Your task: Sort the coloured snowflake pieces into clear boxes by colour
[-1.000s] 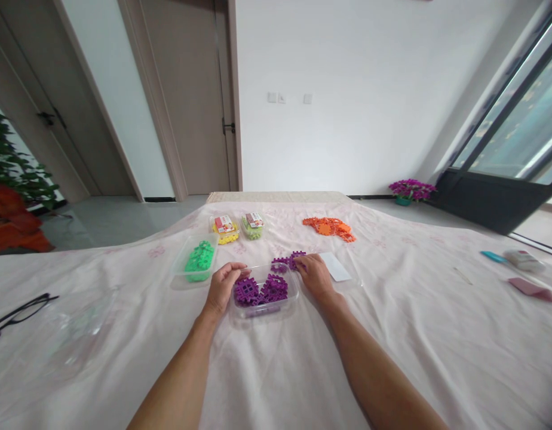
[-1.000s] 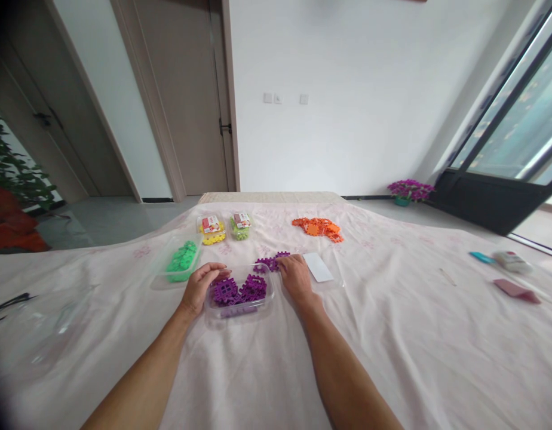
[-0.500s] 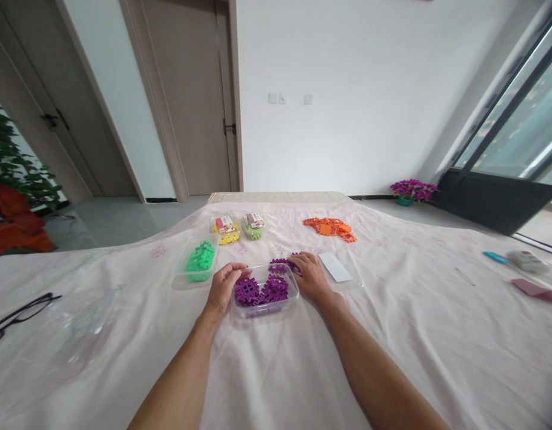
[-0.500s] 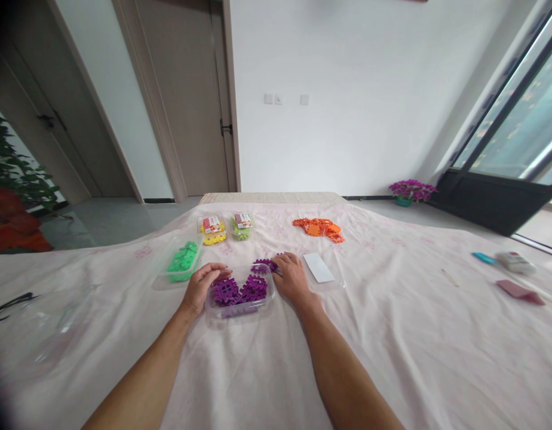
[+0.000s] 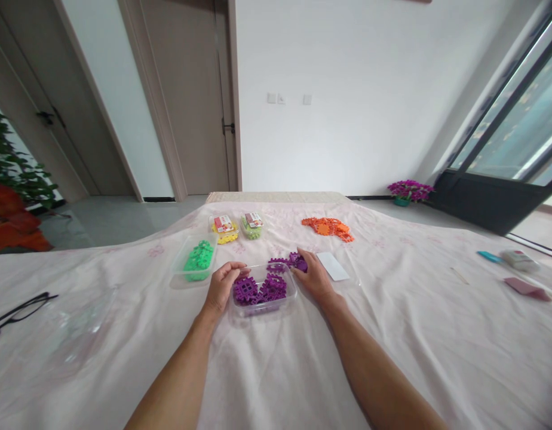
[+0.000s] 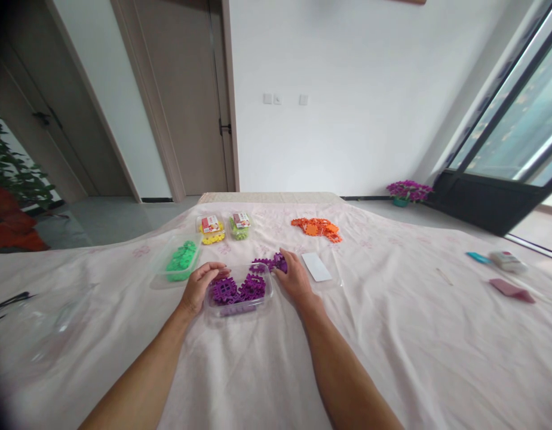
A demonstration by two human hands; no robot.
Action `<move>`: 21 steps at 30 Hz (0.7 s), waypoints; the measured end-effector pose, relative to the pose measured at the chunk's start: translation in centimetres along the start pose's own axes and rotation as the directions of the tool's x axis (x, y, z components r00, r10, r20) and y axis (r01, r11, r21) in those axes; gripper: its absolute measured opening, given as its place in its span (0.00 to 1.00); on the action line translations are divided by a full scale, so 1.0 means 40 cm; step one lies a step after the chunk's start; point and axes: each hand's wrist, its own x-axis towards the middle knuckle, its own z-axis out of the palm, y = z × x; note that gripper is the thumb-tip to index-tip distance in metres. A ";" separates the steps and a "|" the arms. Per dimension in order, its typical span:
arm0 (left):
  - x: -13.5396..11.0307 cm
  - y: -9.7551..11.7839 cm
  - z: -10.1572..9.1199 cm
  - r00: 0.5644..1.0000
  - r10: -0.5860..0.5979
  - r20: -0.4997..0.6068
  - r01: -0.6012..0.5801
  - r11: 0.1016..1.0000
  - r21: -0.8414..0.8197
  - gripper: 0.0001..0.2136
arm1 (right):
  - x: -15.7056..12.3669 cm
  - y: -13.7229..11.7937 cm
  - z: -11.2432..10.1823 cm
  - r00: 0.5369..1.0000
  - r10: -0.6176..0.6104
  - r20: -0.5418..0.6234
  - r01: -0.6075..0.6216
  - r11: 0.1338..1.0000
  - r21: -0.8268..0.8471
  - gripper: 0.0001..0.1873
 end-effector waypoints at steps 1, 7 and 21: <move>-0.001 0.001 0.001 1.000 0.000 0.000 0.000 1.000 0.000 0.15 | 0.002 -0.004 -0.001 0.999 0.011 -0.038 -0.009 1.000 0.028 0.31; -0.004 0.002 0.015 0.999 0.000 0.032 0.001 1.000 -0.009 0.16 | 0.031 -0.121 -0.037 0.989 -0.010 -0.147 0.050 0.963 0.266 0.33; -0.014 0.002 0.033 0.998 0.035 0.059 -0.035 0.999 0.001 0.19 | 0.013 -0.329 -0.058 0.897 -0.287 0.335 0.300 0.954 0.014 0.17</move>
